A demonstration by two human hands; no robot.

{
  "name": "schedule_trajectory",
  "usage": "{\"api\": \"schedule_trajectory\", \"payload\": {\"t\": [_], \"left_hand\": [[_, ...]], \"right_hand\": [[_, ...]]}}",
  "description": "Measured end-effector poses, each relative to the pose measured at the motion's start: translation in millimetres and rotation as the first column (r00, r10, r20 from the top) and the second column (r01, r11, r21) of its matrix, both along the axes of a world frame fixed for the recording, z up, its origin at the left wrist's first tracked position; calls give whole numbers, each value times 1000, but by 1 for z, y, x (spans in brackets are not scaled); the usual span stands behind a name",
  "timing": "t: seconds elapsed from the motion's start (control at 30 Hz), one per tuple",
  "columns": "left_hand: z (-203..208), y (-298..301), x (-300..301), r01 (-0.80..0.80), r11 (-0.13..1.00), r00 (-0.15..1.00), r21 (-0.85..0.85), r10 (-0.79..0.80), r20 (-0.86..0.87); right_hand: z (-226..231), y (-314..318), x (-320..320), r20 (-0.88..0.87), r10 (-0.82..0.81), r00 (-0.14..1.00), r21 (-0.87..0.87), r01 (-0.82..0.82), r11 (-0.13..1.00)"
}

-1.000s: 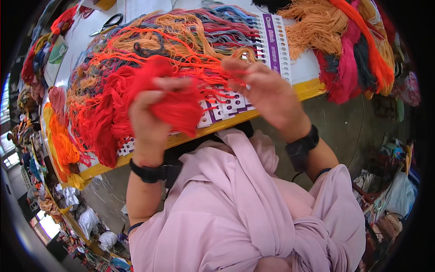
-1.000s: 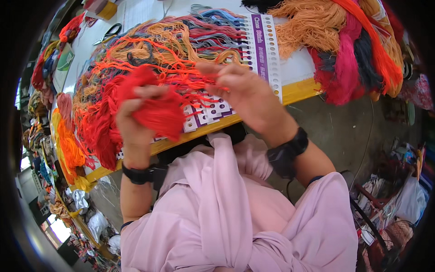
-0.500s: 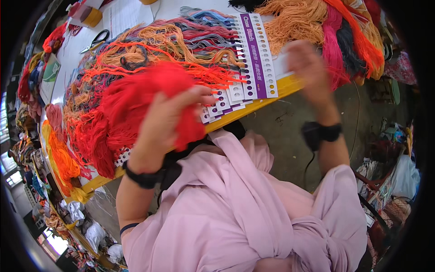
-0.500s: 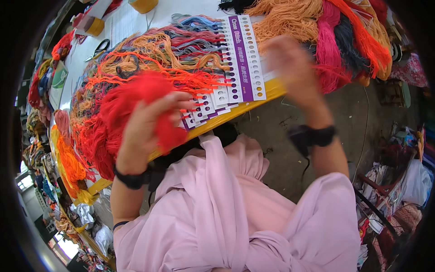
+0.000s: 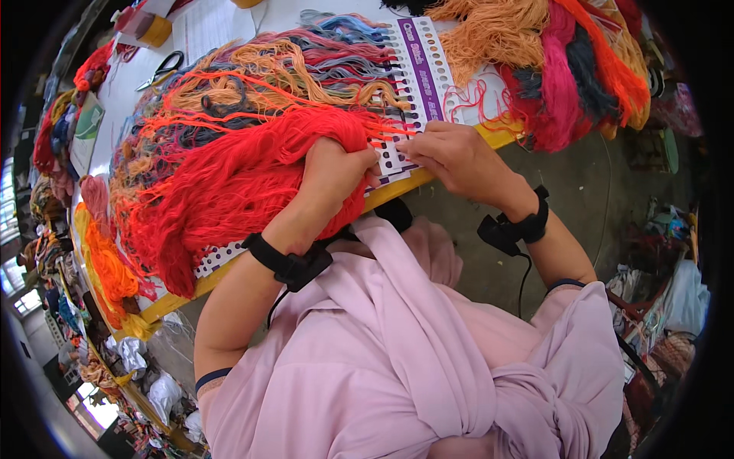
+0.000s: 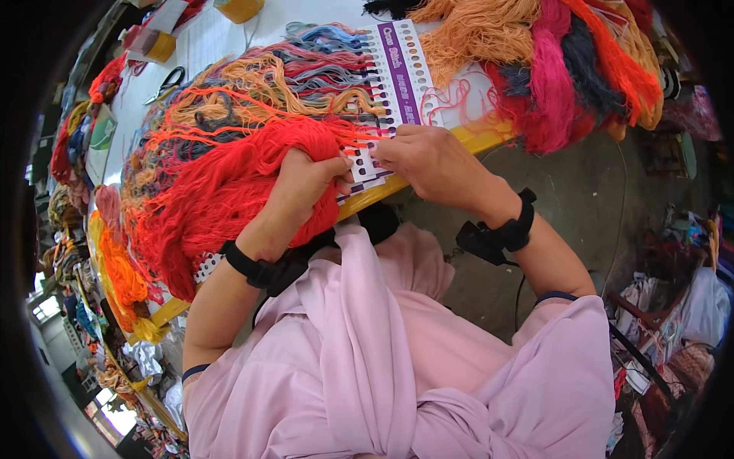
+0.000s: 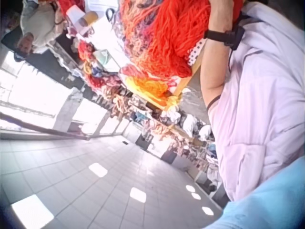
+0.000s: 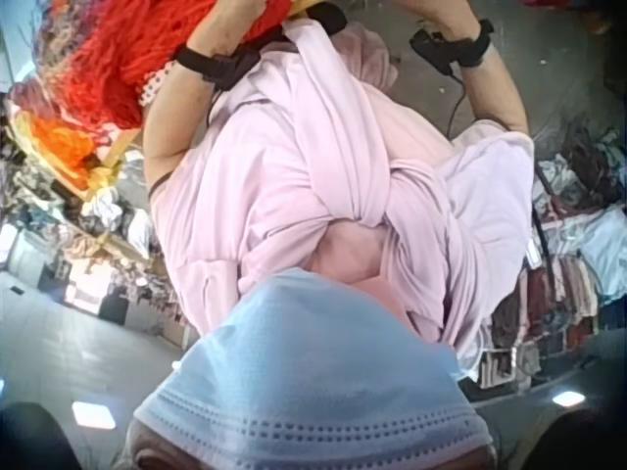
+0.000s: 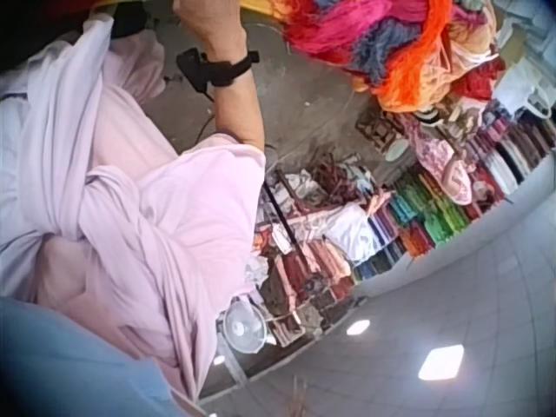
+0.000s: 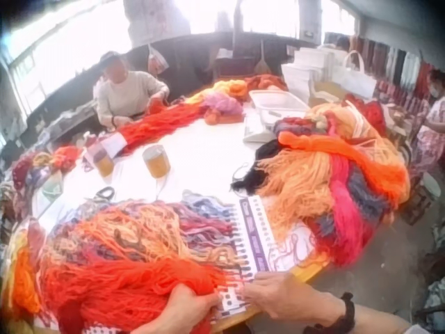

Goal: The person sorts bundles of thread by hand, pulling individual strands from red and orange bundles and threading them through holes in a paper organizer card.

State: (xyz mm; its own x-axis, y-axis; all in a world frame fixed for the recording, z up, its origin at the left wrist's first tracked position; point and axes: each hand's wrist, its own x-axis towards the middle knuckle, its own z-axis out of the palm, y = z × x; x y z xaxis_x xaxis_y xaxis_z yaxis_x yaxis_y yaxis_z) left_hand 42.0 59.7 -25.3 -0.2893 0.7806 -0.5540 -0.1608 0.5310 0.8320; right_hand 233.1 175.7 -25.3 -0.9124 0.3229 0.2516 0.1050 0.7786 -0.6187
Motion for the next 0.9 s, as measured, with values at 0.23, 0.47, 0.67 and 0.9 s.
{"api": "schedule_trajectory", "payload": {"t": [0.23, 0.47, 0.67, 0.9], "left_hand": [[4, 1, -1, 27, 999, 1000, -23, -27, 15], [11, -2, -6, -9, 1000, 960, 11, 6, 279], [9, 2, -3, 59, 997, 979, 51, -68, 194], [10, -6, -13, 44, 998, 999, 52, -42, -30]], "right_hand": [[11, 4, -21, 40, -44, 998, -373, 56, 926], [1, 13, -29, 138, 46, 989, -294, -4, 956], [0, 7, -36, 133, -5, 991, -207, 33, 978], [1, 10, -32, 185, -24, 982, -280, 76, 957]]}}
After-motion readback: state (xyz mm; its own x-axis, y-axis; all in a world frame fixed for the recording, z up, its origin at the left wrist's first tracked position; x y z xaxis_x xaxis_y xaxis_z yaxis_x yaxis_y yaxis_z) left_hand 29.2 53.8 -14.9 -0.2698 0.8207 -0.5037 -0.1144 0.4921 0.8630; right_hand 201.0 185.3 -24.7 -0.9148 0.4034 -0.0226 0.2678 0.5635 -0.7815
